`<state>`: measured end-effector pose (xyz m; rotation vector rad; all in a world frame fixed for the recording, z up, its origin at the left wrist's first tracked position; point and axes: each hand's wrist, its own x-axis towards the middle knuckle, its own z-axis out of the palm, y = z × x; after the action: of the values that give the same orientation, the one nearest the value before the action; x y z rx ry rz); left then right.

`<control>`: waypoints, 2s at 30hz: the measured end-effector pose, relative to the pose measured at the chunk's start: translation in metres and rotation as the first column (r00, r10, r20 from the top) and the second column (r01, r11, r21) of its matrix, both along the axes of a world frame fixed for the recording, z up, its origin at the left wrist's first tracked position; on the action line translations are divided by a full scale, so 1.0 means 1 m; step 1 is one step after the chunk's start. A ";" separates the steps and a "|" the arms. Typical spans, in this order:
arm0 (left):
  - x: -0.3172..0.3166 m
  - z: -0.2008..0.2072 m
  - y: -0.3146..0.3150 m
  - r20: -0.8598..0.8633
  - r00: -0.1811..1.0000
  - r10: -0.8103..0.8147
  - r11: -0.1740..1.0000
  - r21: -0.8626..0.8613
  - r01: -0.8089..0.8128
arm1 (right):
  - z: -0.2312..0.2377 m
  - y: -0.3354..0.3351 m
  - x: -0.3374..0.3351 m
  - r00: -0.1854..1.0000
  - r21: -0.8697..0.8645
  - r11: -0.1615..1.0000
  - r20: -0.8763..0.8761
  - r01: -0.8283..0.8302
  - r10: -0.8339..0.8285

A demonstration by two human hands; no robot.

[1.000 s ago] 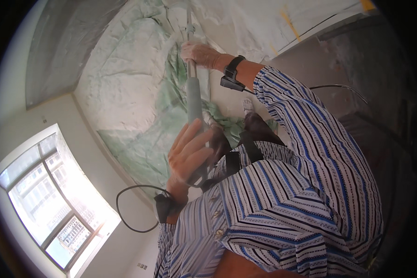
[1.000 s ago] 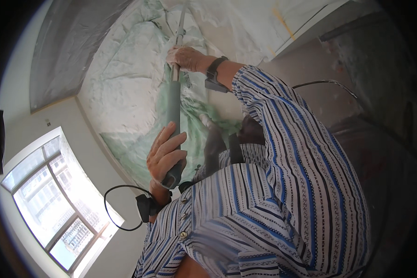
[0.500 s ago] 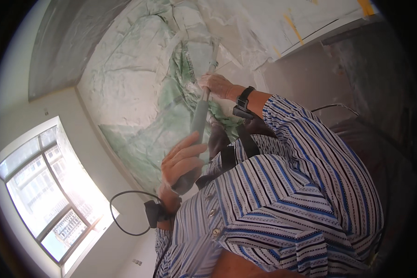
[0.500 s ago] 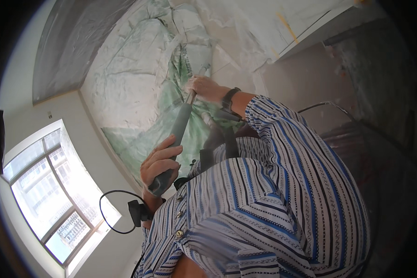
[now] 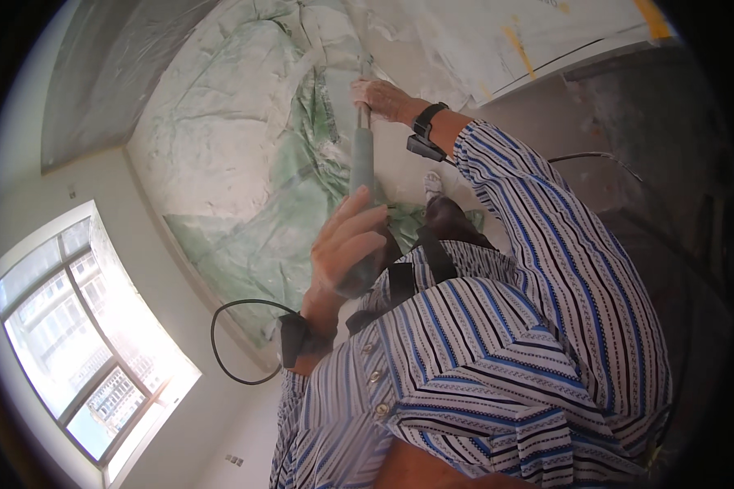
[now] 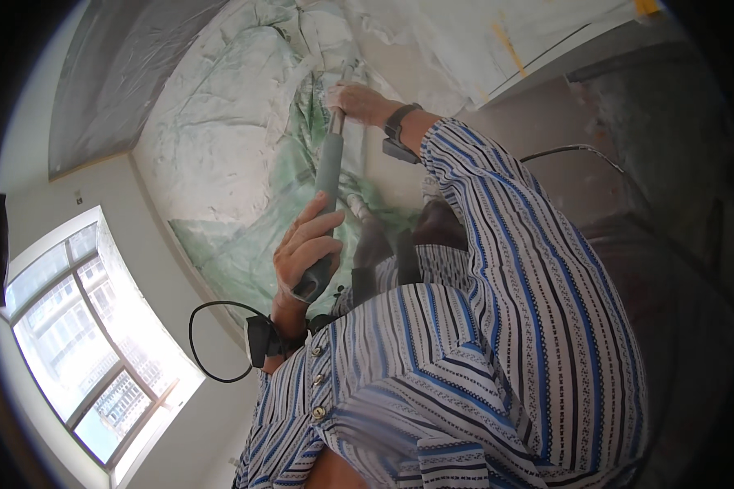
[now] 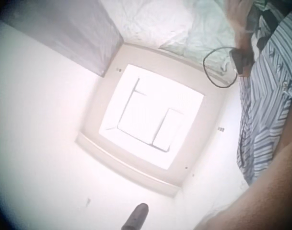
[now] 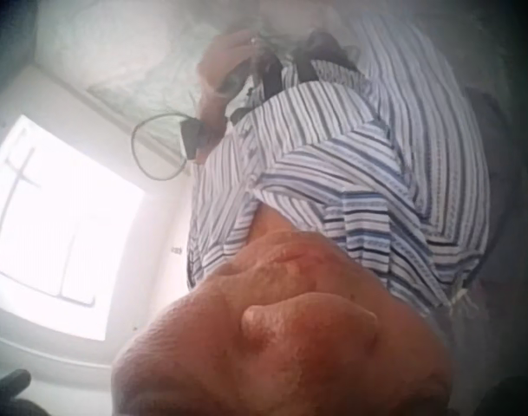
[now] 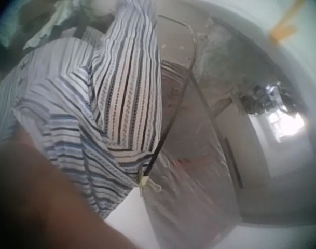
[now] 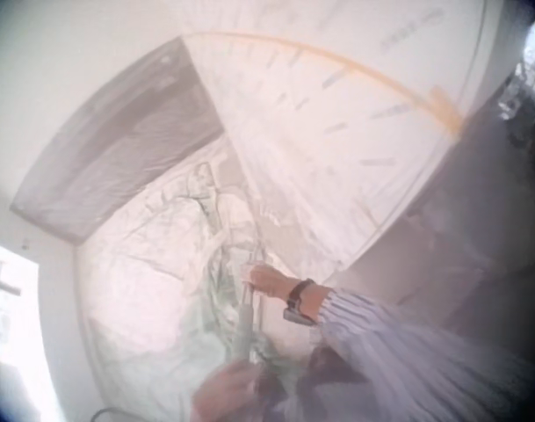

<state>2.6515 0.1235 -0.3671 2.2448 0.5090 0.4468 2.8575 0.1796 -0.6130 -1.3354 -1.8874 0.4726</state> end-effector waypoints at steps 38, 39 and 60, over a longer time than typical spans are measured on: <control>-0.010 0.042 0.009 -0.042 0.997 -0.064 0.993 -0.104 0.059 | 0.029 -0.038 -0.021 0.995 -0.250 0.966 -0.045 0.072 -0.085; -0.008 0.043 0.007 -0.044 0.997 -0.066 0.993 -0.104 0.061 | 0.028 -0.039 -0.019 0.998 -0.230 0.972 -0.031 0.054 -0.063; -0.013 -0.058 -0.011 -0.032 0.999 -0.036 0.985 -0.171 0.030 | -0.066 -0.070 -0.029 0.995 -0.303 0.952 -0.073 0.038 -0.063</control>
<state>2.6387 0.1121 -0.4252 2.0966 0.5072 0.3349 2.8287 0.1092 -0.6795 -1.5314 -1.7581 0.8036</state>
